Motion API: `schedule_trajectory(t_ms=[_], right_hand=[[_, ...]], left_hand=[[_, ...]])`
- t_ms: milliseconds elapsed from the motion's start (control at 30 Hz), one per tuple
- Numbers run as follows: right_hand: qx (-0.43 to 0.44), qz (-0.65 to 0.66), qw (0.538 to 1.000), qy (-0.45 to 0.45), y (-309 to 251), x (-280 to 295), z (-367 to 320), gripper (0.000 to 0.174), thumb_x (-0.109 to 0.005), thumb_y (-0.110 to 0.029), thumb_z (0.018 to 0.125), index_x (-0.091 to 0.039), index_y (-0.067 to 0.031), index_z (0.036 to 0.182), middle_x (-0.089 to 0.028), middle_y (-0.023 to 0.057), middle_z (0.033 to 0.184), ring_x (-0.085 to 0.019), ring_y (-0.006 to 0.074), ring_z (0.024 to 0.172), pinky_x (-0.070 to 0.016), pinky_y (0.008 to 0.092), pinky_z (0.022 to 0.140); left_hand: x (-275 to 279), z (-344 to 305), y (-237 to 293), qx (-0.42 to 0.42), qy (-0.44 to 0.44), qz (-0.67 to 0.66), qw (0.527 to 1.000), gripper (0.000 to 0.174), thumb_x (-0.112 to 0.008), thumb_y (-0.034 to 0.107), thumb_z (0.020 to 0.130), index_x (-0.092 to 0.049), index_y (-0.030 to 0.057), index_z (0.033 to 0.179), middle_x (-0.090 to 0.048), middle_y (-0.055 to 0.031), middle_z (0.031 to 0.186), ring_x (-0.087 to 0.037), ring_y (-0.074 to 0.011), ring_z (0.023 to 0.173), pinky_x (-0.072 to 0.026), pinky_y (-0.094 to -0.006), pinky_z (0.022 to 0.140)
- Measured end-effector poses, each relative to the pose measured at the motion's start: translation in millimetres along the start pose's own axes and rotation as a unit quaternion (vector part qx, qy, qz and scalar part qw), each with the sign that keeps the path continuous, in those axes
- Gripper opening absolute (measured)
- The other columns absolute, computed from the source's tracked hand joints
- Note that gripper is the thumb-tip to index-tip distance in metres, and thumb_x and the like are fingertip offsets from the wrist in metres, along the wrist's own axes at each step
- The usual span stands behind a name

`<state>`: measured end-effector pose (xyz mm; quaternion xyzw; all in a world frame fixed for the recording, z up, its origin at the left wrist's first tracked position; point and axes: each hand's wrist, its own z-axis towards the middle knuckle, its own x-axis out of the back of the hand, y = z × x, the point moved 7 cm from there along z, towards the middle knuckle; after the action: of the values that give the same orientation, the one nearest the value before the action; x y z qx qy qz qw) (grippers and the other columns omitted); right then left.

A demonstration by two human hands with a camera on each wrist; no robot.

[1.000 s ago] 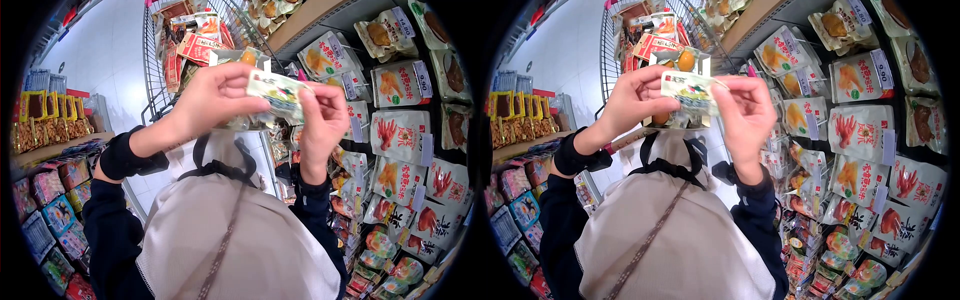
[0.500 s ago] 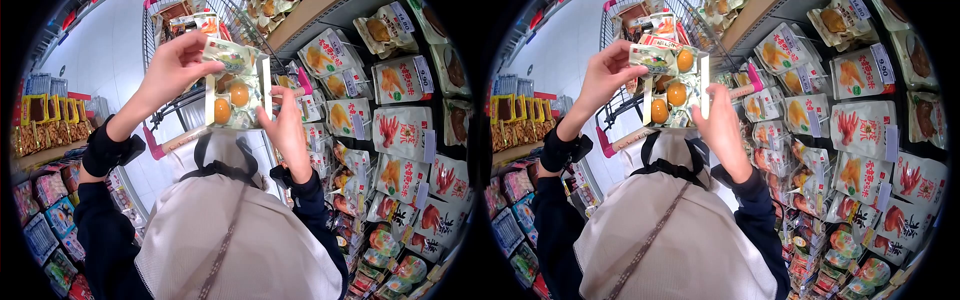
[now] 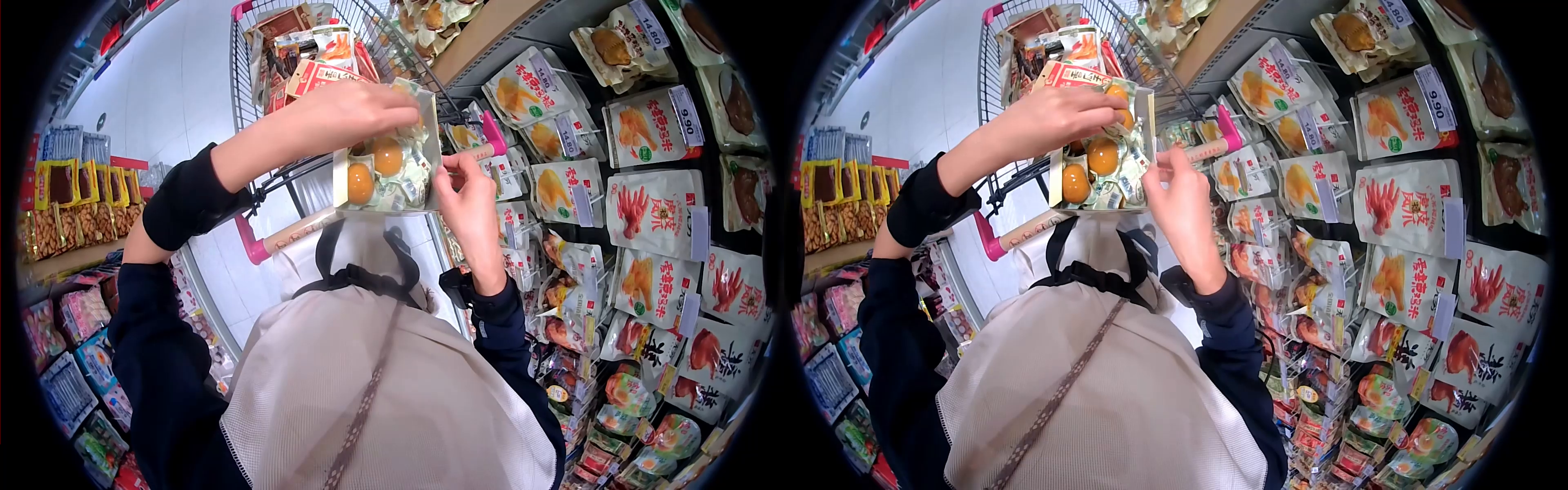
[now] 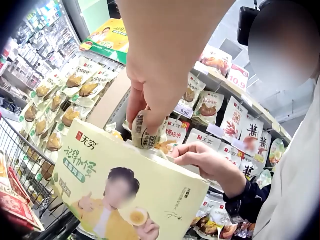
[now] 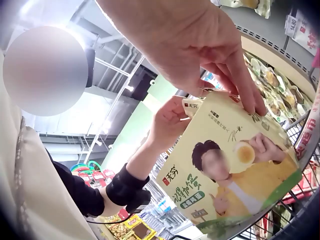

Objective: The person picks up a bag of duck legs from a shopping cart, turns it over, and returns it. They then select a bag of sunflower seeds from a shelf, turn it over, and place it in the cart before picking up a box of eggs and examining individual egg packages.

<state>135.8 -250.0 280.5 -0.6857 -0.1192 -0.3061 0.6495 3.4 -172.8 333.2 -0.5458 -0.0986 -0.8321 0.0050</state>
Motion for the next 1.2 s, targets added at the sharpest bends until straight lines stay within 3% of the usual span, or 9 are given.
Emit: schedule_trajectory(t_ms=[100,300,400,700,800,900,1000,1133,1200], right_hand=[[-0.023,0.011,1.0,-0.002,4.2,1.8,-1.5,0.02,-0.05,-0.009,0.078,-0.053,0.0066,0.09,-0.06,0.0223,0.077,-0.062,0.0295,0.073,-0.0483,0.0338,0.061],[-0.031,-0.011,0.999,0.002,1.6,2.4,-2.4,0.02,-0.05,-0.009,0.079,-0.054,0.0067,0.091,-0.06,0.0231,0.075,-0.062,0.0308,0.071,-0.0482,0.0339,0.06],[-0.029,-0.012,1.0,0.005,1.1,2.2,-2.9,0.02,-0.051,-0.009,0.079,-0.054,0.0066,0.091,-0.06,0.0232,0.076,-0.062,0.0311,0.071,-0.0482,0.0339,0.06],[-0.022,-0.006,1.0,-0.001,3.7,0.5,-2.3,0.02,-0.052,-0.01,0.079,-0.054,0.0063,0.091,-0.06,0.023,0.077,-0.062,0.0312,0.073,-0.0486,0.034,0.061],[-0.013,-0.001,1.0,0.0,4.2,-1.7,-1.5,0.021,-0.052,-0.01,0.079,-0.053,0.0062,0.092,-0.06,0.0231,0.078,-0.062,0.0311,0.075,-0.0486,0.0341,0.062],[-0.01,-0.006,1.0,-0.003,3.5,-0.9,-2.5,0.021,-0.052,-0.01,0.078,-0.053,0.0061,0.092,-0.06,0.0231,0.079,-0.062,0.0306,0.077,-0.0486,0.0339,0.063],[-0.004,0.007,1.0,-0.001,3.7,-0.9,-2.8,0.021,-0.052,-0.01,0.078,-0.053,0.0061,0.092,-0.06,0.0229,0.08,-0.062,0.0301,0.078,-0.0486,0.0337,0.064],[-0.011,0.005,1.0,-0.006,-0.3,-0.7,-2.9,0.022,-0.052,-0.011,0.078,-0.053,0.006,0.092,-0.06,0.0226,0.08,-0.062,0.0297,0.079,-0.0484,0.0333,0.064],[-0.014,0.009,1.0,-0.01,-0.7,-0.1,-3.2,0.022,-0.052,-0.011,0.078,-0.053,0.0059,0.093,-0.06,0.0225,0.081,-0.062,0.0296,0.08,-0.0483,0.0331,0.065]], left_hand=[[-12.1,4.4,2.7,-0.059,-0.012,0.044,0.997,0.027,-0.054,0.008,0.07,-0.05,0.0068,0.096,-0.053,-0.0044,0.105,-0.056,-0.0198,0.085,-0.0496,-0.0298,0.064],[-29.0,20.7,12.8,-0.23,0.018,0.126,0.965,0.016,-0.054,0.007,0.065,-0.045,0.0061,0.079,-0.052,-0.004,0.088,-0.054,-0.019,0.08,-0.0501,-0.0277,0.057],[-34.6,21.4,4.2,-0.232,-0.043,0.12,0.964,0.016,-0.055,0.009,0.064,-0.045,0.0058,0.076,-0.05,-0.0041,0.085,-0.054,-0.0185,0.082,-0.0499,-0.028,0.055],[-31.8,18.9,-5.0,-0.16,-0.057,0.066,0.983,0.012,-0.055,0.006,0.062,-0.047,0.003,0.071,-0.05,-0.0058,0.065,-0.057,-0.0222,0.067,-0.0479,-0.0317,0.055],[-31.8,10.6,-10.5,-0.142,-0.076,0.021,0.987,0.013,-0.056,0.004,0.062,-0.05,0.0032,0.073,-0.054,-0.0071,0.072,-0.057,-0.0233,0.072,-0.0481,-0.0317,0.059],[1.8,12.6,-29.1,-0.077,-0.064,0.007,0.995,0.021,-0.056,0.006,0.067,-0.053,0.0024,0.087,-0.058,-0.0077,0.092,-0.055,-0.0208,0.092,-0.0489,-0.0305,0.072],[26.0,10.3,-54.7,0.017,0.019,0.036,0.999,0.014,-0.058,0.006,0.07,-0.055,0.0058,0.083,-0.056,-0.0065,0.084,-0.057,-0.0229,0.081,-0.0473,-0.0324,0.065],[12.6,-1.2,-77.4,0.163,0.006,0.014,0.987,0.022,-0.059,0.022,0.077,-0.057,0.0048,0.09,-0.058,-0.0093,0.09,-0.057,-0.0243,0.079,-0.0466,-0.0336,0.066],[-1.6,0.1,-79.7,0.179,-0.013,0.003,0.984,0.033,-0.056,0.036,0.078,-0.059,0.0052,0.088,-0.06,-0.0103,0.084,-0.058,-0.0261,0.075,-0.0464,-0.0348,0.065]])
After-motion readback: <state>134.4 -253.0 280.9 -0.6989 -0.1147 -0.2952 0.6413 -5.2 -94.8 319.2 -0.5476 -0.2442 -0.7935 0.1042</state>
